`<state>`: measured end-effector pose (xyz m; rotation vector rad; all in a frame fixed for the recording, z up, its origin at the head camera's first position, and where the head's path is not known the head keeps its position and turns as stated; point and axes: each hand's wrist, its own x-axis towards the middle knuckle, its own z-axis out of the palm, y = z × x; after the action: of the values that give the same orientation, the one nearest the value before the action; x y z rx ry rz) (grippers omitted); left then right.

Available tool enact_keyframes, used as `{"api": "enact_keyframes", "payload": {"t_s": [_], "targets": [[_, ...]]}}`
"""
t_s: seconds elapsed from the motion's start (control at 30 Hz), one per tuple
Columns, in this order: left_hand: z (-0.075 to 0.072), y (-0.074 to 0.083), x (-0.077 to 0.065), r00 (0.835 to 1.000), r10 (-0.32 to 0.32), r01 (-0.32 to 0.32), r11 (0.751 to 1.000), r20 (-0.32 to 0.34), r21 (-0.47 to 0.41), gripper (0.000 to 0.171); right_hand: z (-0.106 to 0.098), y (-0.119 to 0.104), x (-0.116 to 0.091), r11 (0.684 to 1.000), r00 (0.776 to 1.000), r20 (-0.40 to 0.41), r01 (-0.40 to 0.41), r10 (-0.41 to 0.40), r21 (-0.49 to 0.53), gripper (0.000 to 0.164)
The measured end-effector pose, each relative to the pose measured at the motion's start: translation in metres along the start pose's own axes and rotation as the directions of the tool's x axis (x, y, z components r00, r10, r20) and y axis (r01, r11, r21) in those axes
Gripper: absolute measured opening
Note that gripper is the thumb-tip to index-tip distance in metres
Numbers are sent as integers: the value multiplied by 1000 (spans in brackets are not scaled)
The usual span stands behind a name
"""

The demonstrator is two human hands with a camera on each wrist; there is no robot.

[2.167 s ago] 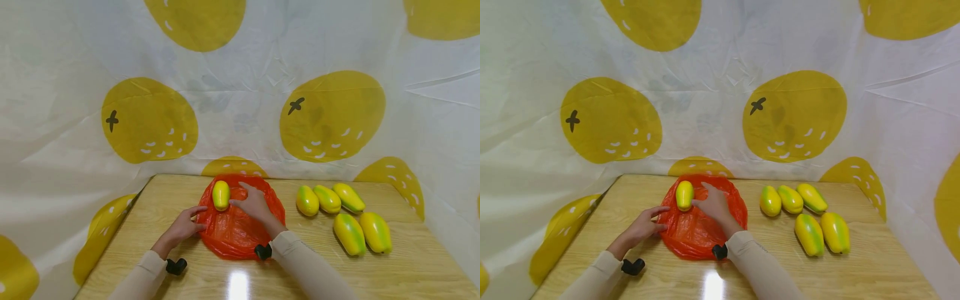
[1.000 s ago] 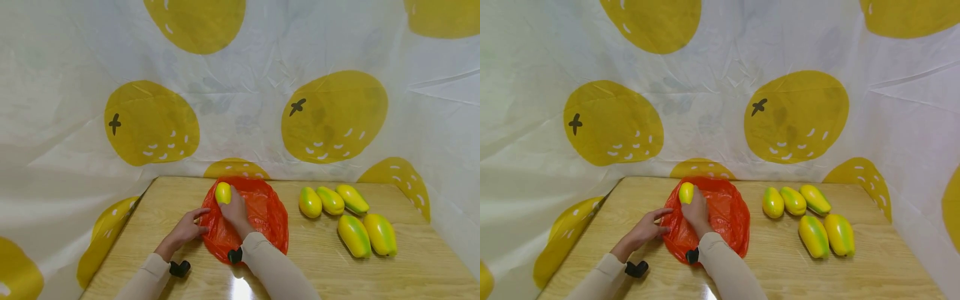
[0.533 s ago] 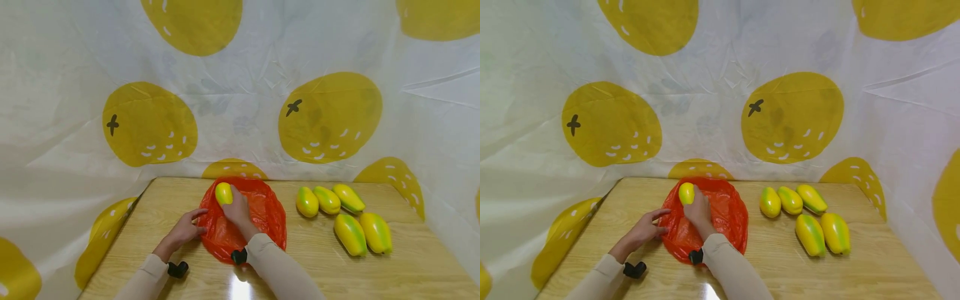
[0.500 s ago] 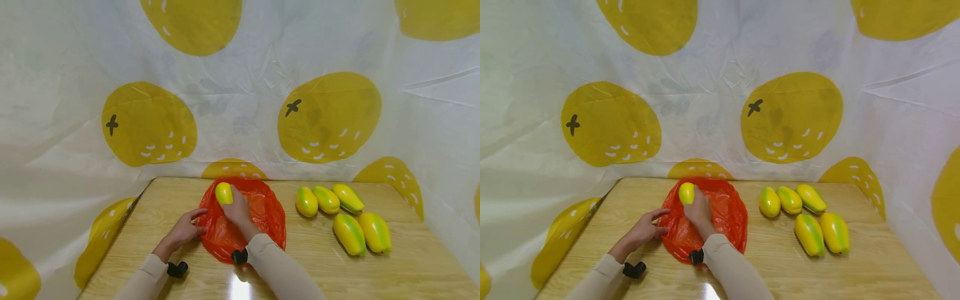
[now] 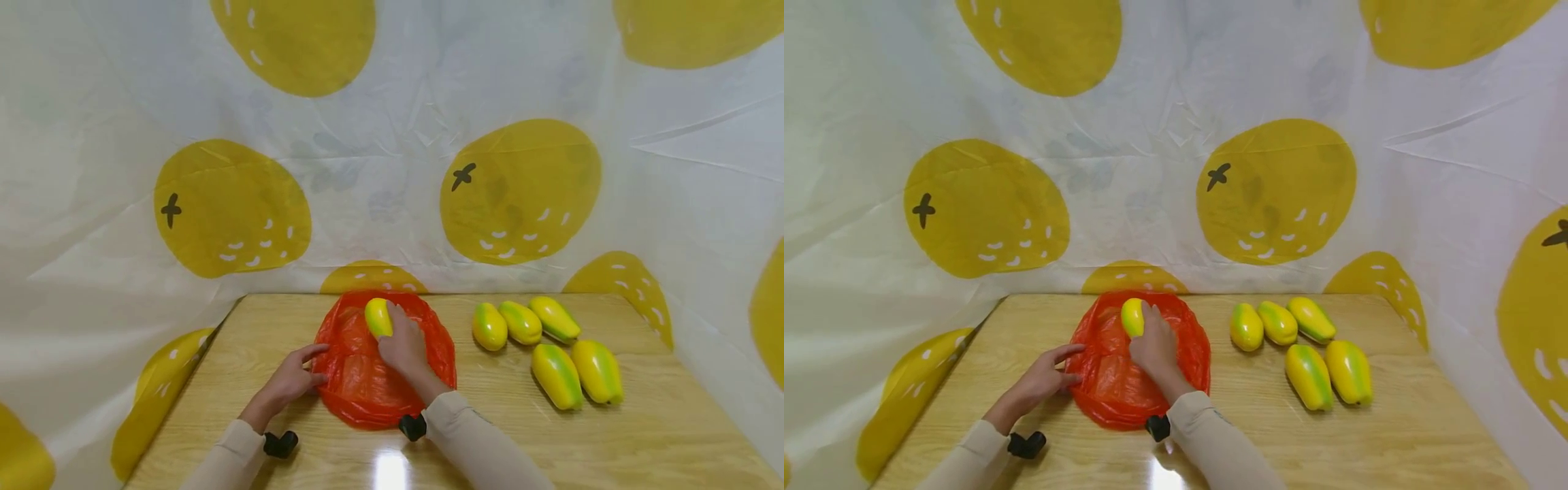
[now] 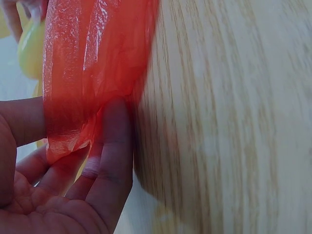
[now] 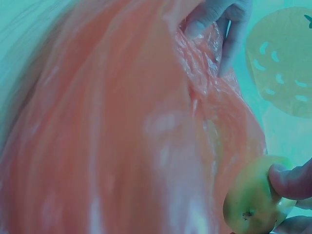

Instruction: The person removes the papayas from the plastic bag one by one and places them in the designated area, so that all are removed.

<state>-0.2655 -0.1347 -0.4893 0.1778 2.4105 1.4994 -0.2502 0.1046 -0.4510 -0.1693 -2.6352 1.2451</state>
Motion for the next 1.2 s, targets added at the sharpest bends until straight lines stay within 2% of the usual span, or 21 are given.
{"api": "enact_keyframes", "payload": {"t_s": [0.23,0.73,0.97,1.2], "targets": [[-1,-3,-1,1000,-3,3,1000,-1,2,64,-19,14,-11,997,999,-34,27,-30,-73,74],[1,-2,-3,1000,-16,16,1000,-8,2,63,-67,37,-34,982,995,-12,94,-97,-166,73],[2,-1,-4,1000,-22,22,1000,-7,2,62,-86,46,-45,971,997,-6,67,-71,-231,74],[0,0,-7,1000,-10,10,1000,4,11,63,-101,58,-54,960,996,-21,78,-87,-270,73]]}}
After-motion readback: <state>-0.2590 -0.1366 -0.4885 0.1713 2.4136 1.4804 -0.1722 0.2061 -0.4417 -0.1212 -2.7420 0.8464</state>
